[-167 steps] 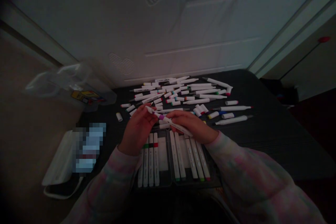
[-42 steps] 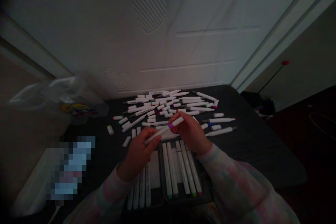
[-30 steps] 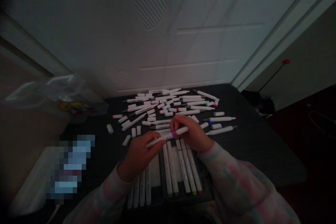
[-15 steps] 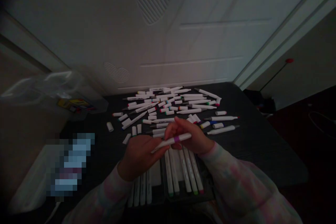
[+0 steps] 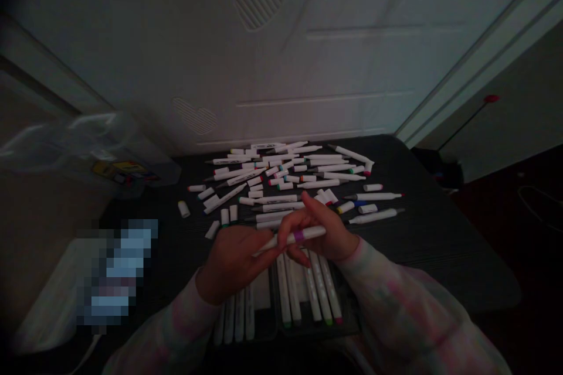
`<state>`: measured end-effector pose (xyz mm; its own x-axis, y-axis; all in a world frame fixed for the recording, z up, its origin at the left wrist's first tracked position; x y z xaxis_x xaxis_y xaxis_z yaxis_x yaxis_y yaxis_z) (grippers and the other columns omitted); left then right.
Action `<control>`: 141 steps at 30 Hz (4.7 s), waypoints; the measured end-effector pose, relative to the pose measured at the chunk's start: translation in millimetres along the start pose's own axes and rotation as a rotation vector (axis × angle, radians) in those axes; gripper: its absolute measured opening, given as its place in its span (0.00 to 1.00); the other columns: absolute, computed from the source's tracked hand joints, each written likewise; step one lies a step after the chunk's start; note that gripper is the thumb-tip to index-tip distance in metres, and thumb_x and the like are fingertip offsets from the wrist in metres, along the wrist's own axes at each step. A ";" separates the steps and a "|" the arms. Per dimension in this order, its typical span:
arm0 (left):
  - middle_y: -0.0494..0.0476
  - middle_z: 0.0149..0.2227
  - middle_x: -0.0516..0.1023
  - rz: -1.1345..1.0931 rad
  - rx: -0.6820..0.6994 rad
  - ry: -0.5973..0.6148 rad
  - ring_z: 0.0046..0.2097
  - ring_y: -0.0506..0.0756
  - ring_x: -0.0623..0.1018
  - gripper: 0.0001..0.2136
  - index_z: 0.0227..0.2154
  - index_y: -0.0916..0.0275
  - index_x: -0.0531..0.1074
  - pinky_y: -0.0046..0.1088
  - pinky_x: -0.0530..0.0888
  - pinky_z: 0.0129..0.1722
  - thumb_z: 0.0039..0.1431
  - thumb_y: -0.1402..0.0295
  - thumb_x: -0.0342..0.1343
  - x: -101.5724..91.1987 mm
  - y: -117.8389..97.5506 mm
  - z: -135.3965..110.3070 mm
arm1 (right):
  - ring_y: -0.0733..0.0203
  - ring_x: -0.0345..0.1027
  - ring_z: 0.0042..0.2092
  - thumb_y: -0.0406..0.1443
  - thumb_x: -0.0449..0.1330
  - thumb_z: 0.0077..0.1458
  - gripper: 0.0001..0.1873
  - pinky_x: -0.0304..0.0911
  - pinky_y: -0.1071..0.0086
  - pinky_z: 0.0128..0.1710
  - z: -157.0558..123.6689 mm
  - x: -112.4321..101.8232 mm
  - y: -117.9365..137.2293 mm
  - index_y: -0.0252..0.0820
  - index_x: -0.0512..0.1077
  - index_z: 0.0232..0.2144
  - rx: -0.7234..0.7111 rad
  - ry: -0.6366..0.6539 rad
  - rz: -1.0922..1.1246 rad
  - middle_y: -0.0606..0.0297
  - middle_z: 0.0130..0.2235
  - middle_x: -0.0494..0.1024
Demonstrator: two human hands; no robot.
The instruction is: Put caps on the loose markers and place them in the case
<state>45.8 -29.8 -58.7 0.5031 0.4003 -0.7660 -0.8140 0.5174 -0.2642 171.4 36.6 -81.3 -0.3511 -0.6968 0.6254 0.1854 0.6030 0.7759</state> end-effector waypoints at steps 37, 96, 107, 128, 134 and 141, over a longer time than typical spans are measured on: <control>0.41 0.12 0.52 -1.309 -0.992 0.270 0.16 0.44 0.53 0.19 0.24 0.64 0.67 0.23 0.52 0.17 0.53 0.51 0.47 22.7 15.8 -7.4 | 0.68 0.59 0.25 0.39 0.59 0.51 0.12 0.54 0.71 0.28 -1.6 -3.8 9.6 0.43 0.71 0.39 -0.361 -0.295 -0.127 0.72 0.19 0.66; 0.49 0.25 0.71 -1.275 -0.869 0.362 0.25 0.47 0.67 0.12 0.36 0.64 0.71 0.23 0.63 0.26 0.47 0.66 0.56 19.7 11.7 -4.1 | 0.67 0.53 0.23 0.37 0.56 0.48 0.11 0.53 0.70 0.25 0.4 -6.6 21.1 0.39 0.73 0.33 -0.397 -0.467 -0.101 0.70 0.18 0.61; 0.48 0.25 0.68 -1.029 -0.818 0.251 0.27 0.48 0.67 0.14 0.37 0.63 0.68 0.25 0.64 0.27 0.46 0.65 0.58 22.9 14.8 -5.7 | 0.67 0.54 0.23 0.38 0.58 0.47 0.10 0.52 0.70 0.27 0.6 -6.7 18.0 0.40 0.72 0.33 -0.374 -0.456 -0.142 0.71 0.18 0.64; 0.53 0.30 0.71 -0.240 -0.336 0.087 0.34 0.51 0.70 0.05 0.34 0.64 0.68 0.26 0.69 0.32 0.53 0.71 0.53 13.1 10.2 -1.9 | 0.67 0.58 0.24 0.41 0.62 0.47 0.11 0.55 0.71 0.26 -3.9 -5.3 14.7 0.44 0.75 0.34 -0.430 -0.379 -0.343 0.70 0.20 0.66; 0.54 0.31 0.71 -0.244 -0.336 0.096 0.35 0.52 0.71 0.04 0.33 0.64 0.69 0.27 0.69 0.34 0.54 0.70 0.53 15.5 10.2 -1.7 | 0.66 0.63 0.27 0.40 0.63 0.46 0.09 0.61 0.71 0.28 -6.5 -3.2 14.8 0.45 0.75 0.33 -0.445 -0.348 -0.419 0.67 0.27 0.72; 0.55 0.31 0.71 -0.257 -0.348 0.106 0.35 0.52 0.71 0.05 0.34 0.64 0.69 0.28 0.70 0.34 0.54 0.69 0.53 15.5 11.5 -1.3 | 0.67 0.67 0.31 0.37 0.62 0.48 0.08 0.64 0.72 0.33 -5.9 -2.4 15.2 0.46 0.75 0.34 -0.475 -0.304 -0.437 0.67 0.31 0.74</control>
<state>43.9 -18.6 -74.4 0.6838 0.2033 -0.7008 -0.7251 0.2970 -0.6213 180.4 45.1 -70.6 -0.7119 -0.6557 0.2515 0.3246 0.0103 0.9458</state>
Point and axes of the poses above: each hand's wrist, its own z-axis towards the middle knuckle, its own x-axis out of the palm, y = z × x, the point moved 3 cm from there along z, towards the middle knuckle
